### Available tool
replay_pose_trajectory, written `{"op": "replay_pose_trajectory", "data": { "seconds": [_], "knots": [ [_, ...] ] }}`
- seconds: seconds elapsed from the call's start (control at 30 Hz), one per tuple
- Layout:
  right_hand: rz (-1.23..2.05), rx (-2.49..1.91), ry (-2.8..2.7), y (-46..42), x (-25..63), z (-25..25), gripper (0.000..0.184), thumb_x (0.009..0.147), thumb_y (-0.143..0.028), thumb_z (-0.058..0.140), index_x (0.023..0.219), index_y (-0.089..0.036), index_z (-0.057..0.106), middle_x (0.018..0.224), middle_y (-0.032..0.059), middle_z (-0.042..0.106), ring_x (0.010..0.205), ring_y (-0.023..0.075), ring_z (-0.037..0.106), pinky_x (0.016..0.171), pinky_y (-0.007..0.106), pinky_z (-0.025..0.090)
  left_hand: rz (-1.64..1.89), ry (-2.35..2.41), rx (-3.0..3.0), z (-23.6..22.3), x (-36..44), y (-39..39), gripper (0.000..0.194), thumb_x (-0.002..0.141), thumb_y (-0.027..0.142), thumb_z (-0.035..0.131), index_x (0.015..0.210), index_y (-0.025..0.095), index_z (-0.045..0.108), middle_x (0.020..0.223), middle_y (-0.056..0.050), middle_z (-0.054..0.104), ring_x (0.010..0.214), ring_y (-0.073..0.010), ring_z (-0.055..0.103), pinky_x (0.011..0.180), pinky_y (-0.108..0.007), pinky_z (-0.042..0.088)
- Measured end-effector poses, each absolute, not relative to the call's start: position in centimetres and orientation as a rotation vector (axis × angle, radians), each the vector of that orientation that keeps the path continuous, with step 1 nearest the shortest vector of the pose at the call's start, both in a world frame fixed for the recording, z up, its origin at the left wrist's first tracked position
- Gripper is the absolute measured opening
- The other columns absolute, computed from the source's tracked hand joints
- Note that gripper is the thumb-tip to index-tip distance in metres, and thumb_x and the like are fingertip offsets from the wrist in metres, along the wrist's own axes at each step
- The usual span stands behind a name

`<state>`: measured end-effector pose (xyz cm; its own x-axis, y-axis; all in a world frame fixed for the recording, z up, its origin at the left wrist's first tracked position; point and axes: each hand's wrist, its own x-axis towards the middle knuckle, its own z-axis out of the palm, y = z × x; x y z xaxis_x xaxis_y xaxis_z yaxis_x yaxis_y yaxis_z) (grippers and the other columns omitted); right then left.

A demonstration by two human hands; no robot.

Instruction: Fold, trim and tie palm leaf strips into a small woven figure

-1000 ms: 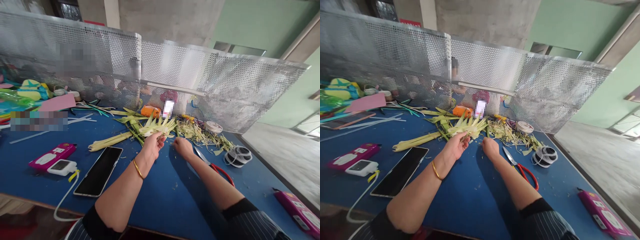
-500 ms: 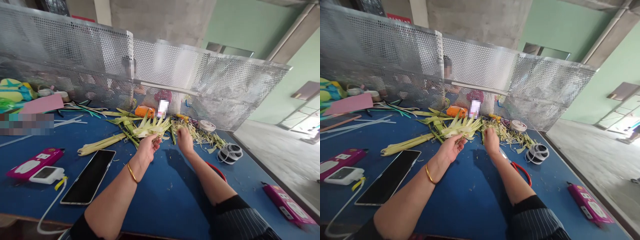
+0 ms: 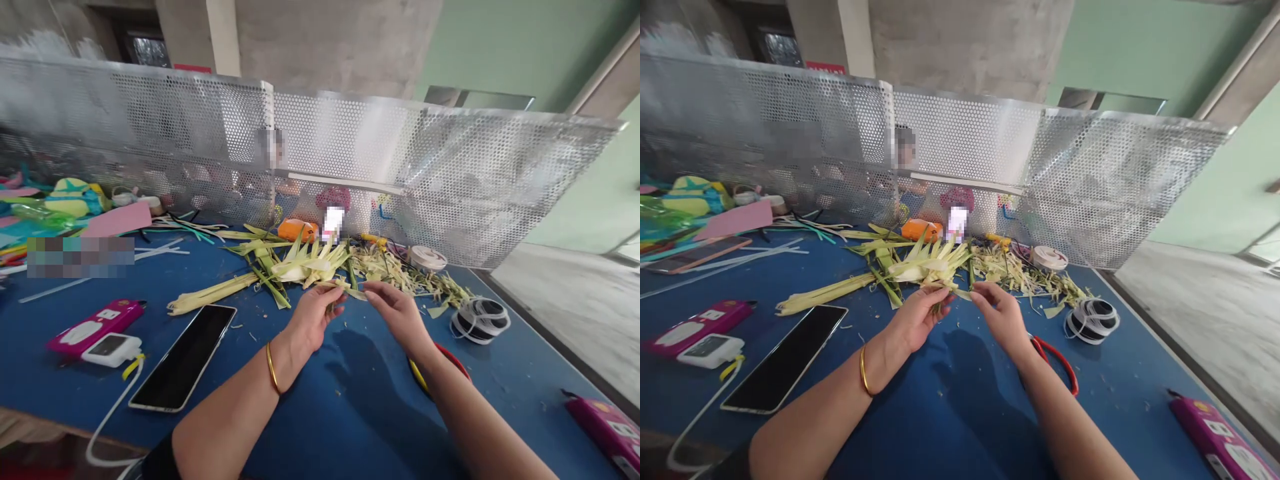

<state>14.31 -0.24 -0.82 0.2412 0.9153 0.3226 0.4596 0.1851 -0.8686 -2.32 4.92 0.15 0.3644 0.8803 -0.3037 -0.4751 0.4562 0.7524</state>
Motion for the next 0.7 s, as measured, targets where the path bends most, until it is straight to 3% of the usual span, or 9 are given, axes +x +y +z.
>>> {"op": "replay_pose_trajectory", "data": {
  "seconds": [0.1, 0.3, 0.53, 0.6, 0.7],
  "knots": [
    [0.724, -1.365, -1.254, -0.6, 13.2, -1.0, 0.042, 0.074, -0.054, 0.069, 0.094, -0.016, 0.070, 0.086, 0.0075, 0.074, 0.081, 0.0218, 0.067, 0.074, 0.032, 0.050, 0.931, 0.784, 0.622, -0.3, -1.8, 4.4, 0.017, 0.066, 0.011, 0.081, 0.079, 0.016, 0.071, 0.073, 0.001, 0.066, 0.067, -0.0088, 0.062, 0.057, -0.019, 0.047],
    [0.758, -1.288, -1.120, -0.9, 12.8, -1.3, 0.034, 0.069, -0.049, 0.075, 0.080, -0.017, 0.070, 0.072, 0.0038, 0.070, 0.070, 0.0186, 0.063, 0.068, 0.030, 0.049, 0.874, 0.775, 0.686, -0.5, -1.2, 3.2, 0.024, 0.059, 0.012, 0.083, 0.080, 0.017, 0.073, 0.075, 0.000, 0.068, 0.071, -0.0109, 0.061, 0.062, -0.021, 0.044],
    [0.669, -1.296, -1.138, -1.3, 12.6, -1.5, 0.023, 0.073, -0.043, 0.070, 0.071, -0.020, 0.066, 0.064, 0.0008, 0.066, 0.063, 0.0172, 0.060, 0.062, 0.029, 0.048, 0.836, 0.786, 0.782, -0.5, -1.2, 2.8, 0.026, 0.059, 0.022, 0.084, 0.082, 0.017, 0.073, 0.076, -0.003, 0.071, 0.074, -0.0149, 0.066, 0.067, -0.025, 0.045],
    [0.638, -1.325, -1.177, -1.2, 12.7, -1.6, 0.024, 0.075, -0.043, 0.067, 0.070, -0.020, 0.065, 0.061, 0.0000, 0.065, 0.061, 0.0165, 0.059, 0.061, 0.028, 0.047, 0.811, 0.802, 0.848, -0.4, -1.3, 2.9, 0.024, 0.063, 0.028, 0.083, 0.081, 0.016, 0.072, 0.074, -0.005, 0.071, 0.070, -0.0159, 0.067, 0.066, -0.026, 0.045],
    [0.575, -1.389, -1.281, -0.8, 13.0, -1.5, 0.026, 0.078, -0.044, 0.063, 0.071, -0.019, 0.065, 0.061, 0.0001, 0.064, 0.062, 0.0166, 0.058, 0.062, 0.028, 0.046, 0.840, 0.822, 0.953, -0.1, -1.3, 3.0, 0.022, 0.062, 0.025, 0.084, 0.074, 0.015, 0.069, 0.067, -0.003, 0.069, 0.061, -0.0148, 0.066, 0.066, -0.026, 0.046]
  ]
}}
